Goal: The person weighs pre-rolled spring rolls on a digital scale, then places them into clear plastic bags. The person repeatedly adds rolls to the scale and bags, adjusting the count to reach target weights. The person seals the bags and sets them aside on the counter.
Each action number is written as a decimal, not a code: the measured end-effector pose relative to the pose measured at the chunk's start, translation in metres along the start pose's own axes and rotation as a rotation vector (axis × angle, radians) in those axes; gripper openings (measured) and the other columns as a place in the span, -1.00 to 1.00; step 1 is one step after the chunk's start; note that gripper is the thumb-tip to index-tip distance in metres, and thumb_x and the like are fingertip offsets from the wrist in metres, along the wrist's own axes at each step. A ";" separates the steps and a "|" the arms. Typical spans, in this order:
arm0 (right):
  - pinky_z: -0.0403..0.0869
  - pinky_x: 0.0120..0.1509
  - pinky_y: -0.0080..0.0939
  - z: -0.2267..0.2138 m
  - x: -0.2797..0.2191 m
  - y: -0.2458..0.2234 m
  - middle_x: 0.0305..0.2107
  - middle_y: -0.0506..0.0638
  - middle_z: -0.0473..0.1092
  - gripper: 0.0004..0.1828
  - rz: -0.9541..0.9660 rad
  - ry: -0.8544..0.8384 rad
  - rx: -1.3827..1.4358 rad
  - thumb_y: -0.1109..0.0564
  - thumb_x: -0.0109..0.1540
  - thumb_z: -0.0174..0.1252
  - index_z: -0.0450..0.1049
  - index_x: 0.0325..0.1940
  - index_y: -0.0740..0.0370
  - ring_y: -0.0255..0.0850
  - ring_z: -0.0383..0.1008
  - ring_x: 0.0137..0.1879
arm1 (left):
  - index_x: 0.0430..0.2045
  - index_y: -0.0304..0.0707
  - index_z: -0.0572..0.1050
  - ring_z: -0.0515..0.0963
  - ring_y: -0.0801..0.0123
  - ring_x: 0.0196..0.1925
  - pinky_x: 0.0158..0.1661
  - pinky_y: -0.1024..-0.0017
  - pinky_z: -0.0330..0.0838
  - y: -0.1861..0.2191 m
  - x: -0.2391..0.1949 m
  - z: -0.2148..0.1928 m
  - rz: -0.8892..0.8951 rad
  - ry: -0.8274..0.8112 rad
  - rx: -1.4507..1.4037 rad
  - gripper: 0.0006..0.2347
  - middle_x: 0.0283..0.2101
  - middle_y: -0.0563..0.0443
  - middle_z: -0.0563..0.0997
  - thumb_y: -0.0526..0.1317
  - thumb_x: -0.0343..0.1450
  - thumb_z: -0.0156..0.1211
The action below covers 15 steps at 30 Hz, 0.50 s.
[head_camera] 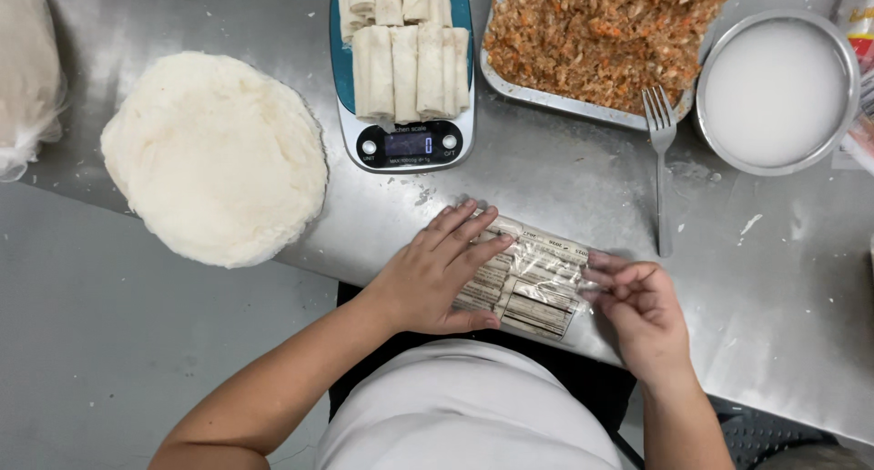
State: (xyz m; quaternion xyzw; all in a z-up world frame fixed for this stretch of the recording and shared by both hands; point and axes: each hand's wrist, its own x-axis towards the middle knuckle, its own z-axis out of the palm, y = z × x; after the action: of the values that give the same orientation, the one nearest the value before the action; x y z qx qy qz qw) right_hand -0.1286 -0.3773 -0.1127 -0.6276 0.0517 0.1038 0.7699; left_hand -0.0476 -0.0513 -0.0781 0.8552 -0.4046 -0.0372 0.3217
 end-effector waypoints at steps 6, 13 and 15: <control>0.63 -0.14 -0.10 0.008 0.003 -0.015 -0.02 0.34 0.49 -0.69 0.181 0.275 0.039 0.47 0.34 -0.15 0.27 0.12 0.29 0.02 0.56 0.05 | 0.37 -0.20 0.18 0.17 -0.29 0.53 0.45 -0.14 0.13 -0.003 0.002 0.002 0.022 0.076 -0.075 -0.29 0.45 -0.30 0.22 0.31 0.45 -0.02; 0.45 -0.26 -0.26 0.006 -0.050 -0.032 -0.47 0.08 0.48 -0.90 -0.033 0.326 -0.327 0.22 0.32 0.17 0.53 -0.20 0.34 -0.27 0.45 -0.35 | 0.22 -0.24 0.35 0.34 -0.34 0.36 0.35 -0.17 0.15 -0.010 0.003 0.002 0.050 0.279 -0.164 -0.26 0.28 -0.30 0.40 0.40 0.37 -0.05; 0.48 -0.17 -0.16 -0.026 -0.093 -0.073 -0.38 0.13 0.48 -0.92 -0.150 0.368 -0.399 0.25 0.31 0.14 0.51 -0.18 0.33 -0.21 0.48 -0.28 | 0.21 -0.28 0.34 0.34 -0.33 0.35 0.35 -0.18 0.14 -0.007 -0.001 0.000 0.059 0.298 -0.169 -0.28 0.26 -0.31 0.40 0.39 0.40 -0.09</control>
State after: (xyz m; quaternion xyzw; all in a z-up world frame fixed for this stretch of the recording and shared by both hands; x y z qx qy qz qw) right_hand -0.2019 -0.4251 -0.0290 -0.7771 0.1225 -0.0610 0.6143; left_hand -0.0437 -0.0473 -0.0820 0.8088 -0.3729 0.0657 0.4500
